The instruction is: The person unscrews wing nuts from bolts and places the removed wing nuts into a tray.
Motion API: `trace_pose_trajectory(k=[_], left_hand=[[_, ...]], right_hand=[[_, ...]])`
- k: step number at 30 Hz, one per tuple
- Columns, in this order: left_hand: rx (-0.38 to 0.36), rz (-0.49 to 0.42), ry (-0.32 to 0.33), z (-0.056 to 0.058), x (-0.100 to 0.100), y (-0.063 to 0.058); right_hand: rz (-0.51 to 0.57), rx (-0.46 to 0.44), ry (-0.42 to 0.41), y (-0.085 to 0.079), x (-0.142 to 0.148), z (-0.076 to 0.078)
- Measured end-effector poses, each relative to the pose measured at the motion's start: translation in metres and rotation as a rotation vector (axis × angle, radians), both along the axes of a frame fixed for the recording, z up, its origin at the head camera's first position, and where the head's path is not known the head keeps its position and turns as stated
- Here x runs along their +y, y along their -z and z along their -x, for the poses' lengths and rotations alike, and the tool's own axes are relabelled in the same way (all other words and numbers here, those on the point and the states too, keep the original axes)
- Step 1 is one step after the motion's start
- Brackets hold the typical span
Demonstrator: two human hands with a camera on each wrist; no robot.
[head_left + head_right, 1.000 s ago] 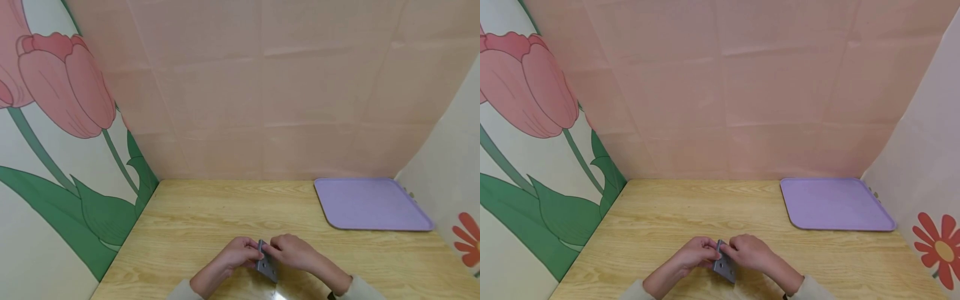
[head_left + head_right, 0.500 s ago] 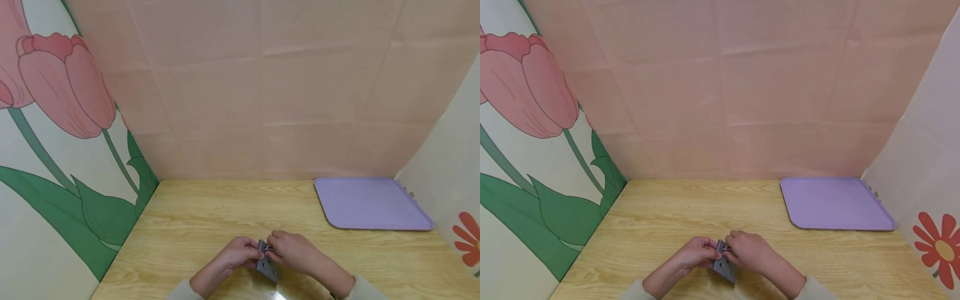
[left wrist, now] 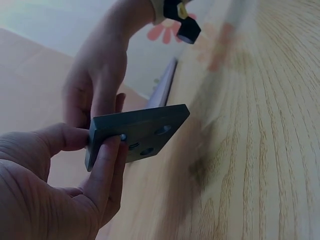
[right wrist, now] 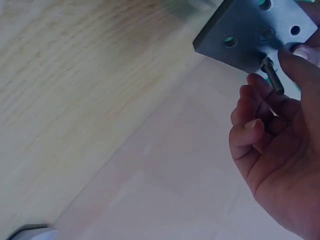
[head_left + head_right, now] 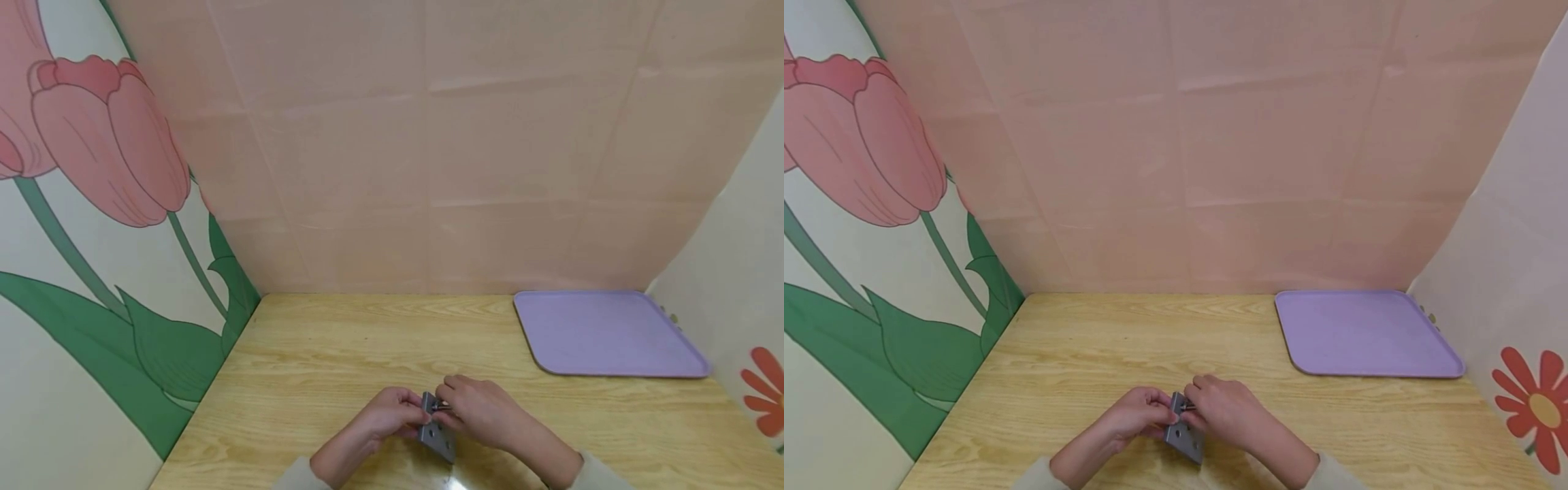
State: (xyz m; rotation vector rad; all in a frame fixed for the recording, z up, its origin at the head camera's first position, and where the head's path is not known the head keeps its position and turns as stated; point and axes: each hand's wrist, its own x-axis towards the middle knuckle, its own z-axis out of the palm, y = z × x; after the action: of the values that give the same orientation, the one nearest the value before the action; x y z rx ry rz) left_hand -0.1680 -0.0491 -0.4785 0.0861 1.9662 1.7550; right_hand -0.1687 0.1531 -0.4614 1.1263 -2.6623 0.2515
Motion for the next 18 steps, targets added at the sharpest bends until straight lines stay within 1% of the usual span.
trace_pose_trajectory(k=[7, 9, 13, 15, 18], left_hand=[[0.008, -0.009, -0.002, -0.0007, -0.0012, -0.0014], [0.004, -0.003, -0.003, -0.0007, -0.0016, -0.0022], [-0.013, 0.009, 0.004, -0.0008, -0.0024, -0.0039], [-0.02, 0.016, 0.009, -0.0008, -0.0028, -0.0045], [-0.022, 0.013, 0.012, -0.0006, -0.0031, -0.0039]], right_hand=[[0.12, -0.241, 0.083, 0.0026, 0.0011, 0.0023], [0.167, -0.328, 0.105, 0.0031, 0.0001, 0.0027], [0.254, -0.534, 0.165, 0.0043, -0.0021, 0.0021], [0.292, -0.617, 0.181, 0.0047, -0.0028, 0.0015], [0.329, -0.711, 0.185, 0.0059, -0.0037, 0.0014]])
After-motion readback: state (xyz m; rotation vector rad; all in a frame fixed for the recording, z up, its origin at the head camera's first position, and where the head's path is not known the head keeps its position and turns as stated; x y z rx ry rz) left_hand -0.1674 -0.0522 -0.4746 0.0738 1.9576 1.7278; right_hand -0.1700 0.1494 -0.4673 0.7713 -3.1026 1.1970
